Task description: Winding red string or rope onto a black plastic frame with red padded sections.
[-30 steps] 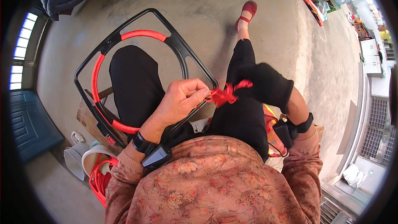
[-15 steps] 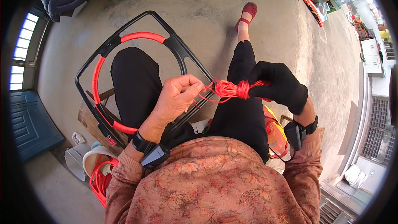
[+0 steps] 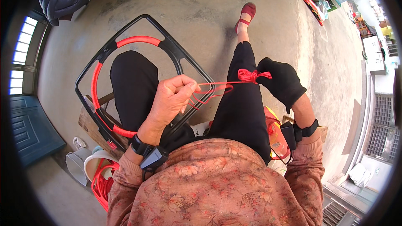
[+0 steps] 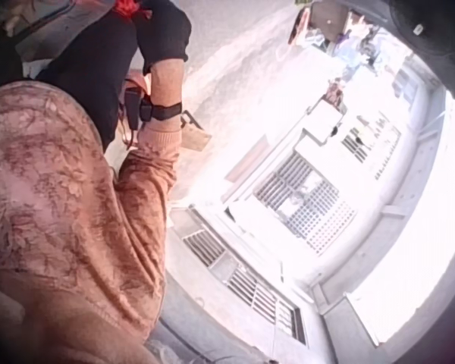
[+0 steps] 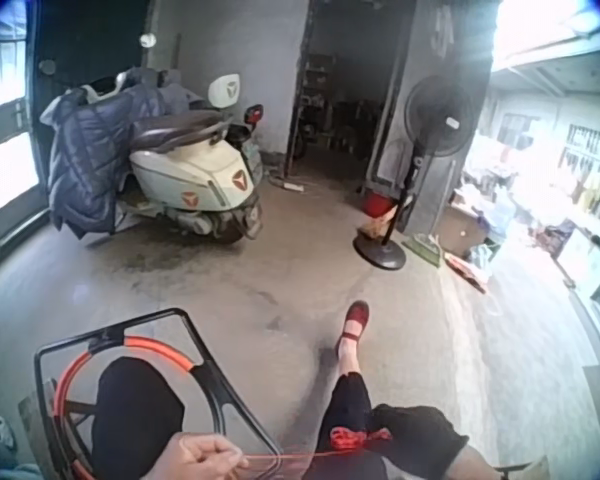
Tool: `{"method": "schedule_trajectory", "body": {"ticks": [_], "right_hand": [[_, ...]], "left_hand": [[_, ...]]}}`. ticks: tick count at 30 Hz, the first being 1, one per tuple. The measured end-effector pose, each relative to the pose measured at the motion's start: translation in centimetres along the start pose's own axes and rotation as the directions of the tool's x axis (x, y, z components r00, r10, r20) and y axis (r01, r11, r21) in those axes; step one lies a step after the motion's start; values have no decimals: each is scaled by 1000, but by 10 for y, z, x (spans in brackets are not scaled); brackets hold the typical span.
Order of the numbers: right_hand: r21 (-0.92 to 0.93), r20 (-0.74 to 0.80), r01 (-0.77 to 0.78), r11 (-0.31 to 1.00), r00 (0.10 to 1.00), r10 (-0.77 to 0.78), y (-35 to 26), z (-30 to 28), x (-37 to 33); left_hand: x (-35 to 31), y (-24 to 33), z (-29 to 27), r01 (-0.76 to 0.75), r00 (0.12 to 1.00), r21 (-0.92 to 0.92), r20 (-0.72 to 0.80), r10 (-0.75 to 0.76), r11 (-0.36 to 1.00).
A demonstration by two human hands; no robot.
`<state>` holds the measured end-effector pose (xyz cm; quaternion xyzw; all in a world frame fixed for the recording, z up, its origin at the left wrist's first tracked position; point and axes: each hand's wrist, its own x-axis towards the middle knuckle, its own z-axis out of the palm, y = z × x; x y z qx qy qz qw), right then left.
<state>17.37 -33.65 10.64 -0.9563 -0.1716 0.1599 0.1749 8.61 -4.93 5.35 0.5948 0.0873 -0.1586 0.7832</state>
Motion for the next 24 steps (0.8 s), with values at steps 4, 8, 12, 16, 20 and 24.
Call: {"method": "schedule_trajectory", "body": {"ticks": [4, 8, 12, 16, 20, 24], "right_hand": [[357, 457, 330, 874, 754, -472, 9, 4, -5], [859, 392, 108, 501, 491, -778, -26, 16, -7], [961, 18, 52, 271, 968, -250, -52, 17, -6], [115, -190, 59, 992, 981, -36, -42, 16, 18], [-15, 394, 363, 932, 859, -328, 6, 12, 0], [692, 310, 395, 605, 595, -742, -40, 0, 10]], "left_hand": [[0, -5, -4, -16, 1000, 9, -25, 16, 1000], [-1, -6, 8, -29, 999, 160, 24, 25, 987], [-4, -13, 4, -122, 977, 513, 212, 13, 849], [-8, -12, -2, -44, 987, 339, 163, -13, 940], [-3, -6, 0, -60, 987, 233, 160, 23, 971], [-2, -6, 1, -4, 995, 196, 100, -16, 981]]}}
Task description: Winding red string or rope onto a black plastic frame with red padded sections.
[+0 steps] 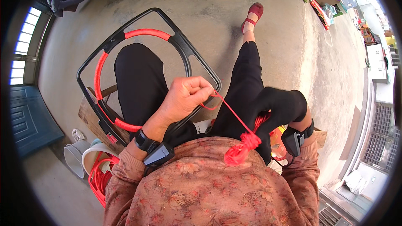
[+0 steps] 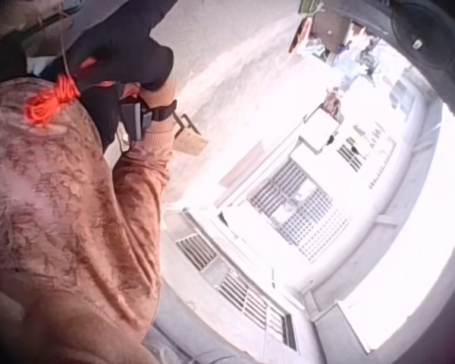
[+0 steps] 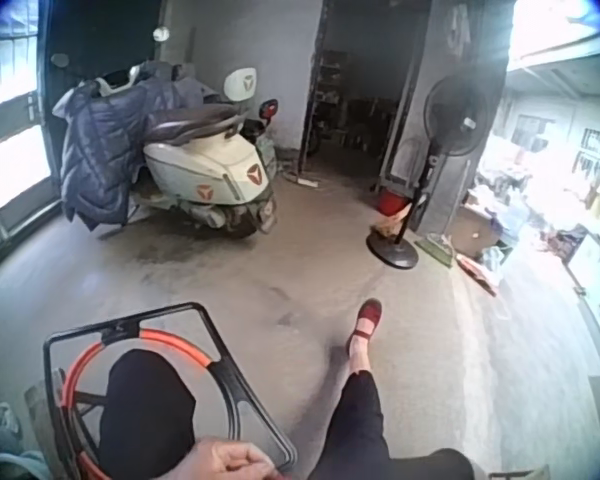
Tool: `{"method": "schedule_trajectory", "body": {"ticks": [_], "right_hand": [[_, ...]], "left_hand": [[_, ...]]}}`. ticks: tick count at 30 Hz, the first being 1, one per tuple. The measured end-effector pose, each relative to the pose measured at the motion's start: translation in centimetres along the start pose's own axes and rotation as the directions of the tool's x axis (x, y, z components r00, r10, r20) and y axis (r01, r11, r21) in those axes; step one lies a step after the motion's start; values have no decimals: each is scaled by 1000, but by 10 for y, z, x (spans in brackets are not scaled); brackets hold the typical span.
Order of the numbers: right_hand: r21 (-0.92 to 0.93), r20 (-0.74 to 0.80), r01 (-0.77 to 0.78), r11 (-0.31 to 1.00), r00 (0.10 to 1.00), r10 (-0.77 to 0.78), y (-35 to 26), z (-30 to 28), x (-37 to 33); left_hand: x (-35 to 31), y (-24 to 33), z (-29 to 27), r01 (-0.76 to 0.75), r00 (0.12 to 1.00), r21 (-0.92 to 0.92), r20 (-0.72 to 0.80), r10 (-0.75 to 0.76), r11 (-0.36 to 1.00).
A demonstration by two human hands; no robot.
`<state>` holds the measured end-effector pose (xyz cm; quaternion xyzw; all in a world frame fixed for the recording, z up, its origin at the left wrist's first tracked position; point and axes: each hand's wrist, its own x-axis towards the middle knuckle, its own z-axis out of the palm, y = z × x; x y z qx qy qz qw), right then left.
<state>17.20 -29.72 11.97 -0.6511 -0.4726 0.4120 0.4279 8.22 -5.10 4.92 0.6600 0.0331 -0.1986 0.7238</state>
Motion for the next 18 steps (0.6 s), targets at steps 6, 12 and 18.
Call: {"method": "schedule_trajectory", "body": {"ticks": [6, 12, 18], "right_hand": [[-165, -692, -593, 788, 639, 336, 8, 10, 20], [-45, 94, -118, 992, 988, 122, 3, 5, 3], [-13, -733, -414, 910, 623, 273, 6, 9, 25]], "left_hand": [[-7, -3, 0, -13, 997, -24, 77, 15, 1000], [-2, -3, -1, -53, 998, 52, 19, 53, 997], [-7, -5, -1, -80, 995, 81, 70, 75, 993]]}}
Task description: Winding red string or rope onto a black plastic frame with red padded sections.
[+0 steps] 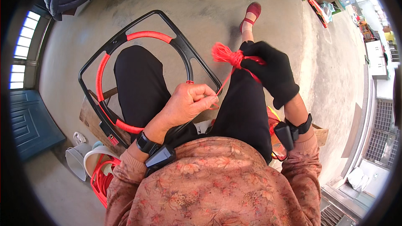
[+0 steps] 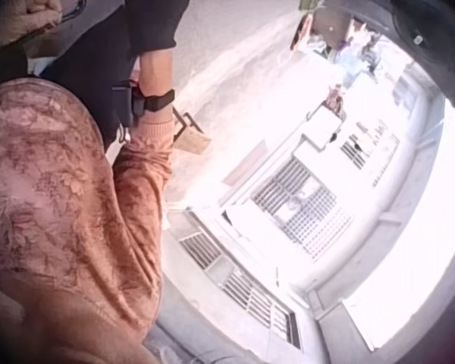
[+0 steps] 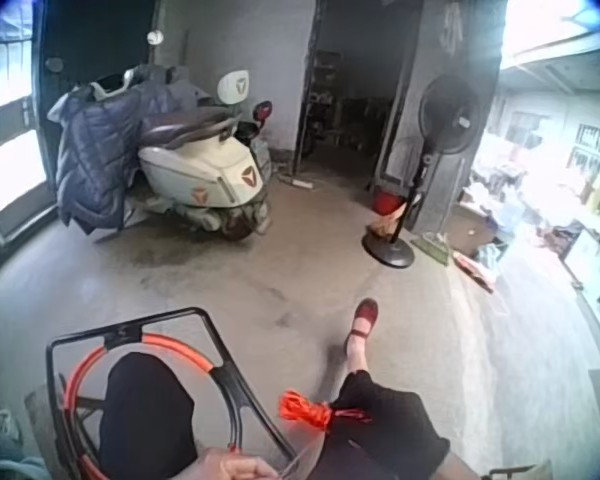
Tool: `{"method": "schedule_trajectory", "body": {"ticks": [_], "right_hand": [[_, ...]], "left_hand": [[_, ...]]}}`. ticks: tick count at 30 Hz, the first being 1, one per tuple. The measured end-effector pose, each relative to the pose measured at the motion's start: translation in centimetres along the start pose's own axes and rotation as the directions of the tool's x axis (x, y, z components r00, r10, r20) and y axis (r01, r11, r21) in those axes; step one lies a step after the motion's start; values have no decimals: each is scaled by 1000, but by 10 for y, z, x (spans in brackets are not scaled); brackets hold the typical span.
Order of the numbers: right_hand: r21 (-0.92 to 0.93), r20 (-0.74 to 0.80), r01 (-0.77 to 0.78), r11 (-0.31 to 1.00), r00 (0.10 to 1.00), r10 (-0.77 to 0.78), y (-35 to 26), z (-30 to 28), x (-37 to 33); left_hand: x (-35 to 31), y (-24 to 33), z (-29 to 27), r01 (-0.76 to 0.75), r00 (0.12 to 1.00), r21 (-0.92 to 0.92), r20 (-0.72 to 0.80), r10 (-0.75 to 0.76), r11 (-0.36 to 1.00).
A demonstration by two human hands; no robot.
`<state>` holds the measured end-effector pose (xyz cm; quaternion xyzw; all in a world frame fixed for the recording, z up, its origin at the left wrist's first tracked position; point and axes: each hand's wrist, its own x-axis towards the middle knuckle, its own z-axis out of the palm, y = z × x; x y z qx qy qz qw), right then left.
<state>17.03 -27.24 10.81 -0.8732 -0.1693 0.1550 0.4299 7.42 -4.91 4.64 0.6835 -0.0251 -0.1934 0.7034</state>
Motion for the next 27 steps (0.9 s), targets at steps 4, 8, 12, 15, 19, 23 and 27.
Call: {"method": "schedule_trajectory", "body": {"ticks": [4, 8, 12, 15, 19, 23, 27], "right_hand": [[-107, 703, 254, 961, 703, -107, 19, -15, -9], [426, 678, 19, 904, 656, -333, 13, 3, -11], [731, 362, -229, 643, 929, -81, 9, 19, -14], [618, 271, -119, 777, 960, -68, 17, 38, -23], [520, 135, -148, 841, 987, 90, 19, 42, -27], [627, -13, -172, 759, 973, 231, 17, 32, -28], [28, -211, 2, 1000, 978, 4, 25, 36, -19]], "left_hand": [[4, 2, -1, -35, 999, 54, -38, 37, 998], [2, 3, 0, -46, 999, 70, 18, 45, 996], [-1, -3, 0, -86, 996, 56, -23, 87, 995], [-1, 2, -5, -4, 1000, 141, 15, 2, 990], [-3, 1, -3, 28, 1000, 72, -16, -27, 997], [-3, 0, -3, 63, 998, -13, -1, -63, 998], [-4, 0, -4, 6, 1000, -16, 19, -5, 1000]]}}
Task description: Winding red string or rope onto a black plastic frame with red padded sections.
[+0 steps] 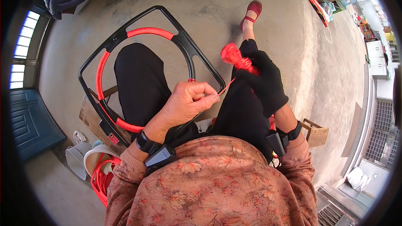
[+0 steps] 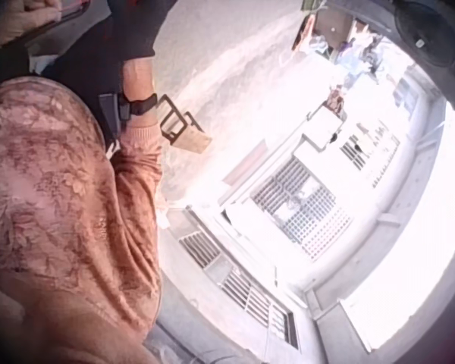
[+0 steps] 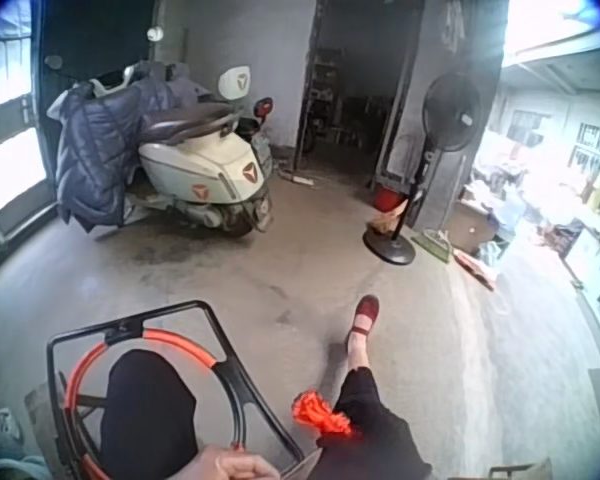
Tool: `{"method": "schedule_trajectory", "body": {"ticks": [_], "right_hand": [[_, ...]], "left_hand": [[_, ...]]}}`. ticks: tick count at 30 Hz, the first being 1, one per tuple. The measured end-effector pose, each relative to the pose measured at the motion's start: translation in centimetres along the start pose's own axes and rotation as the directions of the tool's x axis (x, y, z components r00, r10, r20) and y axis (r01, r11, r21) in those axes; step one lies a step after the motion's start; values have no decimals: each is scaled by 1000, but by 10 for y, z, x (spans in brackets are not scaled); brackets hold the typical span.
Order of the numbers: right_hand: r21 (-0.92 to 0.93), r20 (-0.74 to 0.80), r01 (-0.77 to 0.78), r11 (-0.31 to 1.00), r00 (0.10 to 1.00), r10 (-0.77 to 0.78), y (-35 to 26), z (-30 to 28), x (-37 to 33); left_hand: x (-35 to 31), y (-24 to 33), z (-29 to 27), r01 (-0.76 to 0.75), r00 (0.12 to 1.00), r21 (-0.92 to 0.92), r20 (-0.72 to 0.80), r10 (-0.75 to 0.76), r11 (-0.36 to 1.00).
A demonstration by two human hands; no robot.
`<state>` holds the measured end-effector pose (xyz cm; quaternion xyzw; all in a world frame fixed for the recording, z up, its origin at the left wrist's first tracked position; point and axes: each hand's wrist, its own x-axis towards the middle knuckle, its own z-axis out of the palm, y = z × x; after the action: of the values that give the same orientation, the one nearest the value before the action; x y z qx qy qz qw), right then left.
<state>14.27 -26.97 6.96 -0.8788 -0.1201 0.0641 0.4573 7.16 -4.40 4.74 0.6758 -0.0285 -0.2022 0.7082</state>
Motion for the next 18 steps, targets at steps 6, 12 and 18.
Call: {"method": "schedule_trajectory", "body": {"ticks": [6, 12, 18], "right_hand": [[54, 685, 217, 975, 702, -194, 6, -36, 1], [337, 557, -30, 941, 812, -174, -13, -9, -6], [245, 371, -103, 964, 929, 5, -5, 22, -17]], "left_hand": [[3, 10, 2, 23, 998, -35, -60, -25, 999], [7, -21, 1, -154, 985, 121, -58, 162, 981], [2, 0, 0, -45, 998, 219, -25, 51, 975]]}}
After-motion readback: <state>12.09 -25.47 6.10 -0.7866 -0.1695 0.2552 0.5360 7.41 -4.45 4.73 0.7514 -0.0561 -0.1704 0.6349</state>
